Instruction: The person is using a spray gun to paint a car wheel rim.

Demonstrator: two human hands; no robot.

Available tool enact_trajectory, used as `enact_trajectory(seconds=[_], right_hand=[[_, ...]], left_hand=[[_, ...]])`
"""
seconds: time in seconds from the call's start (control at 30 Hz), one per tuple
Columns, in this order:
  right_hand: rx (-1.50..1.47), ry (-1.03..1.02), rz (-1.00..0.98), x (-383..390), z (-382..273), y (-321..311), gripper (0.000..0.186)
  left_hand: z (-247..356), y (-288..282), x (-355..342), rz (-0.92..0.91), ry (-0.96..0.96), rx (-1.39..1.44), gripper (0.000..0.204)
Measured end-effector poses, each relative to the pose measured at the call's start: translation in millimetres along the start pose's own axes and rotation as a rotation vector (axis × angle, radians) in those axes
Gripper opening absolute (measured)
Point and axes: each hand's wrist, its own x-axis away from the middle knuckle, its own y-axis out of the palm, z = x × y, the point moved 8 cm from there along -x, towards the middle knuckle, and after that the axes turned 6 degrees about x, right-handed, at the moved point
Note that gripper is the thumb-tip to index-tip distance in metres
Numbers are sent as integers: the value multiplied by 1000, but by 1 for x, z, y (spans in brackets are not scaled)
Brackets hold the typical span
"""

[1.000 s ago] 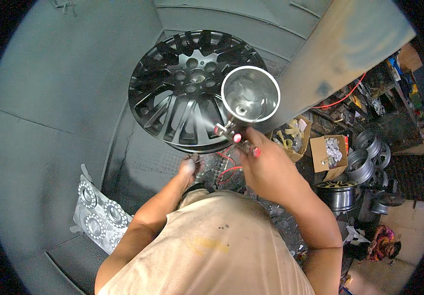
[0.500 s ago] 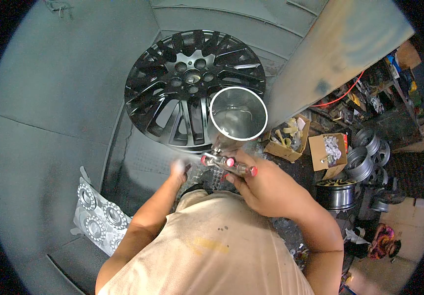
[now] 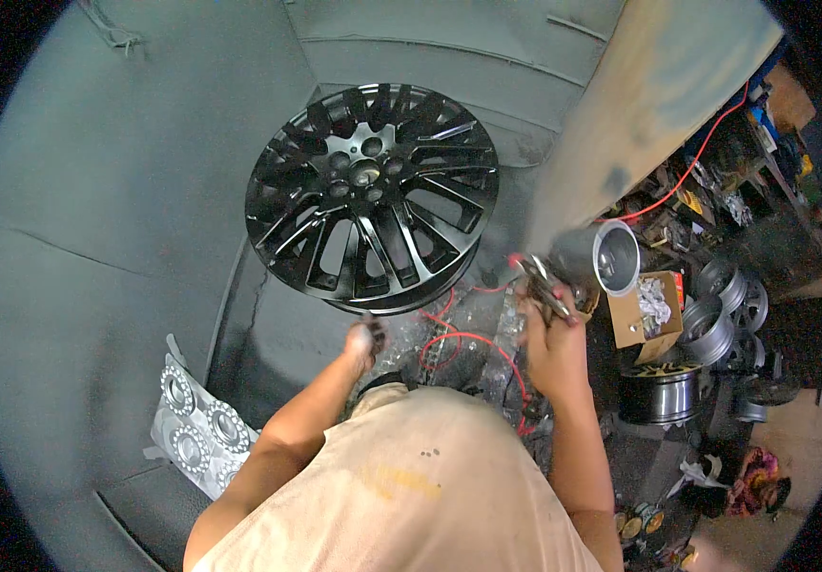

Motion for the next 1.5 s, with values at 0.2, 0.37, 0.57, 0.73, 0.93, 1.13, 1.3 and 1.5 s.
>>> enact_trajectory(seconds=[0.2,0.37,0.57,0.73,0.93,1.13,1.3,1.5], right_hand=[[-4,188,154,60,124,-31,23],[-28,302,230,113,213,-36,19],[53,264,213,134,274,-50,24],[79,269,135,118,271,-56,20],[91,186,107,87,217,-64,18],[19,133,-15,46,119,-64,22],[-146,60,-209,16,15,-57,27],[-12,-31,-509,-42,-96,-2,27]], left_hand=[[-80,111,101,-879,198,-976,44],[-165,96,131,-1188,-514,-677,60],[-119,93,203,-1124,-290,-1034,61],[-126,38,161,-1067,-465,-1199,66],[-88,7,168,-434,-283,-1276,59],[-68,-40,114,-617,-338,-1390,50],[2,-85,38,-245,-43,-1016,40],[107,-140,-73,24,44,-243,33]])
